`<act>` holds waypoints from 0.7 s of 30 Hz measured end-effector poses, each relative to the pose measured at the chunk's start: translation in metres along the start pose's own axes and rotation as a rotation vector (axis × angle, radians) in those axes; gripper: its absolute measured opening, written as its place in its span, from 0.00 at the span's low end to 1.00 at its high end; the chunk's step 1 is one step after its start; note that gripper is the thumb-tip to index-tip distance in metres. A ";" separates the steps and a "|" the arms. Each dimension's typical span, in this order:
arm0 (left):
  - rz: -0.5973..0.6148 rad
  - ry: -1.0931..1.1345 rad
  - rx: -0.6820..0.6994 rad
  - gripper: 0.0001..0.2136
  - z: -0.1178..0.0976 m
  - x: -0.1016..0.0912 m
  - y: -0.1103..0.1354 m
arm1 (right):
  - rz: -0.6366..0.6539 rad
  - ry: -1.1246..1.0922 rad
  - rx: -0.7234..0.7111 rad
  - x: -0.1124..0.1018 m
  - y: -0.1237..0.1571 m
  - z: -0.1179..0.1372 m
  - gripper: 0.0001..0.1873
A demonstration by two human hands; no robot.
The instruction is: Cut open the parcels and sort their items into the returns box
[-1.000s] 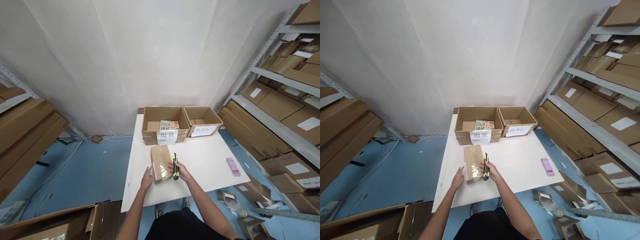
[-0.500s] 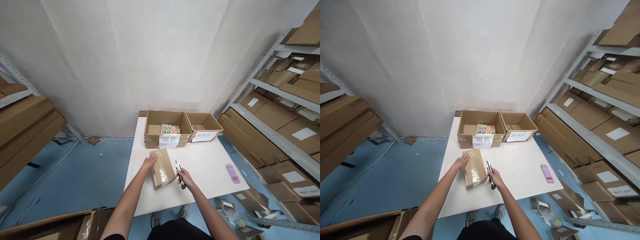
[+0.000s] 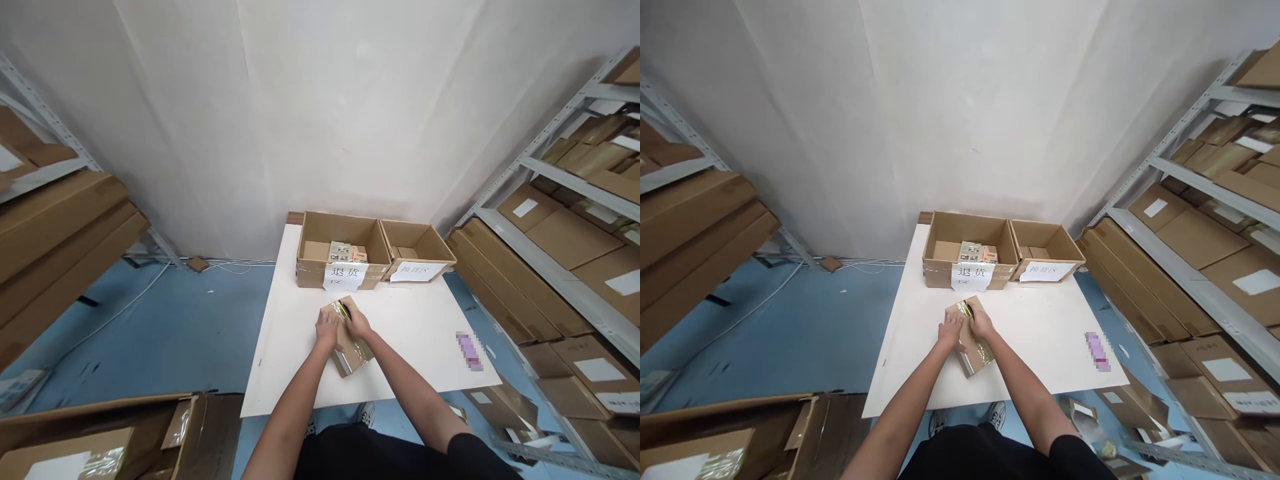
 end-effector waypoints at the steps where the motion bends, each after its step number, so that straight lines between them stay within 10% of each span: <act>1: 0.013 0.010 -0.008 0.73 0.001 0.000 -0.001 | 0.022 0.018 0.010 0.007 -0.007 0.001 0.32; 21: 0.009 0.076 0.018 0.75 0.010 0.008 -0.002 | 0.086 0.058 -0.043 0.024 -0.019 -0.017 0.31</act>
Point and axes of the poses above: each hand's wrist, its own y-axis away from the middle knuckle, its own x-axis out of the palm, z = x × y, the point moved 9 cm from there along -y, towards the middle knuckle, and after that the axes turned 5 degrees about x, right-handed, at the moved point
